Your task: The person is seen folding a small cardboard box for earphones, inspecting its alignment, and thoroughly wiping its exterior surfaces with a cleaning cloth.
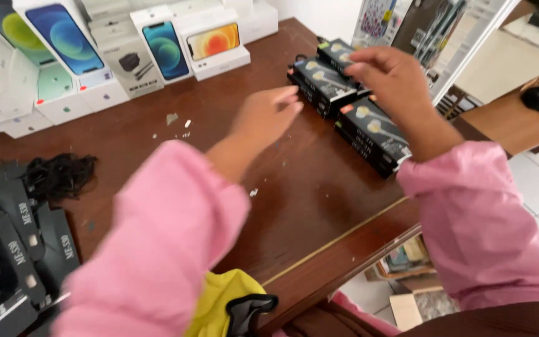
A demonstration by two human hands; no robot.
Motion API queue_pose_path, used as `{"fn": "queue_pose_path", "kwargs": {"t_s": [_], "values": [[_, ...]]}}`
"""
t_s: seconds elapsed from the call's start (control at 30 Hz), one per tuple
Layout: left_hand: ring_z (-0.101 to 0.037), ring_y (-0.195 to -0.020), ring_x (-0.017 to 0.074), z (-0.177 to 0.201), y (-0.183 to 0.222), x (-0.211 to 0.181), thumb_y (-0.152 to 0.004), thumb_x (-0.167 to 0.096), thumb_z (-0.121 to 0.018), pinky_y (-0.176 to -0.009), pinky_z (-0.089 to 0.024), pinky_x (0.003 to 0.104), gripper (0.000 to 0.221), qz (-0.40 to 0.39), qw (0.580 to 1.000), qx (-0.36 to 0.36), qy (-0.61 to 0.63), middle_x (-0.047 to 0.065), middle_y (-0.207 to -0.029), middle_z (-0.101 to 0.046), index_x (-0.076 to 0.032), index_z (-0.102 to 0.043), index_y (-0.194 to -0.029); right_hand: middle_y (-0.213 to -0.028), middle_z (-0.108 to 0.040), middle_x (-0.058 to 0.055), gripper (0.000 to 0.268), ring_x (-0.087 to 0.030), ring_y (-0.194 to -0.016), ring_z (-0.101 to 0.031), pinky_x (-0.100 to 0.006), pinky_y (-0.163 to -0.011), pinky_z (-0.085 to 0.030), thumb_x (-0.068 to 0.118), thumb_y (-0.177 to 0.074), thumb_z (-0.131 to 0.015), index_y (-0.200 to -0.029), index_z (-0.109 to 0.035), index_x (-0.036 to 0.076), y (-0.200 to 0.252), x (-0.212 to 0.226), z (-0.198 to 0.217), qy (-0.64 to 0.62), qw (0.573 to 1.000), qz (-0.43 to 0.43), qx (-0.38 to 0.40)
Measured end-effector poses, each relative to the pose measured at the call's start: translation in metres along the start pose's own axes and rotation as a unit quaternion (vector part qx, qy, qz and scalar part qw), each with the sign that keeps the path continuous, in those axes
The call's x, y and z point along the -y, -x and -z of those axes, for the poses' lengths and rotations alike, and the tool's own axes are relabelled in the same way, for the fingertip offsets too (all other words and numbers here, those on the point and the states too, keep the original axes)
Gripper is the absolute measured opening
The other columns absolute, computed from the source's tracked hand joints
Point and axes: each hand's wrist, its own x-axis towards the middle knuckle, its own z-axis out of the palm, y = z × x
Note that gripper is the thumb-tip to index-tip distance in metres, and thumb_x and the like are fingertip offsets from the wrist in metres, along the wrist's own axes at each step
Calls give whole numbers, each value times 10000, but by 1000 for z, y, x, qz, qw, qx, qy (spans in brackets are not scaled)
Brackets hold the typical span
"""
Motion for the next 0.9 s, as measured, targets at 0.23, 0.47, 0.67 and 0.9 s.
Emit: {"fn": "queue_pose_path", "kwargs": {"t_s": [0.23,0.47,0.67,0.9], "values": [[-420,-1453,323,-140,-96,-7,-887,-567,-603,-1178,-369,533,636,120,989,74,-52,-53,-1495,-556,-281,-573,-1455,-934,-744,49,285,-238,-945,-714,-450,-795,-548,447,-873,-726,-1145,-770,372,-88,-189,30,246,962,-96,-70],[20,-1552,482,-134,-101,-60,-1009,-411,-510,-1211,56,686,704,156,966,177,-108,148,-1694,-213,-55,-335,-1589,-1143,-754,-19,588,-299,-1201,-652,-465,-1073,-396,581,-894,-631,-1367,-663,232,-120,-267,21,326,922,-207,-15],[35,-1557,467,-136,-110,-68,-1033,-385,-492,-1191,90,717,661,159,963,178,-126,157,-1693,-211,-25,-359,-1571,-1353,-690,-77,648,-340,-1313,-586,-478,-1130,-264,611,-979,-481,-1424,-630,165,-96,-196,20,336,913,-229,28],[87,-1556,458,-140,-115,-70,-1046,-395,-467,-1170,130,736,634,162,957,189,-147,125,-1713,-153,-44,-375,-1565,-1259,-744,-49,506,-354,-1284,-609,-477,-1024,-321,551,-970,-467,-1258,-743,241,-81,-169,17,346,911,-217,55]]}}
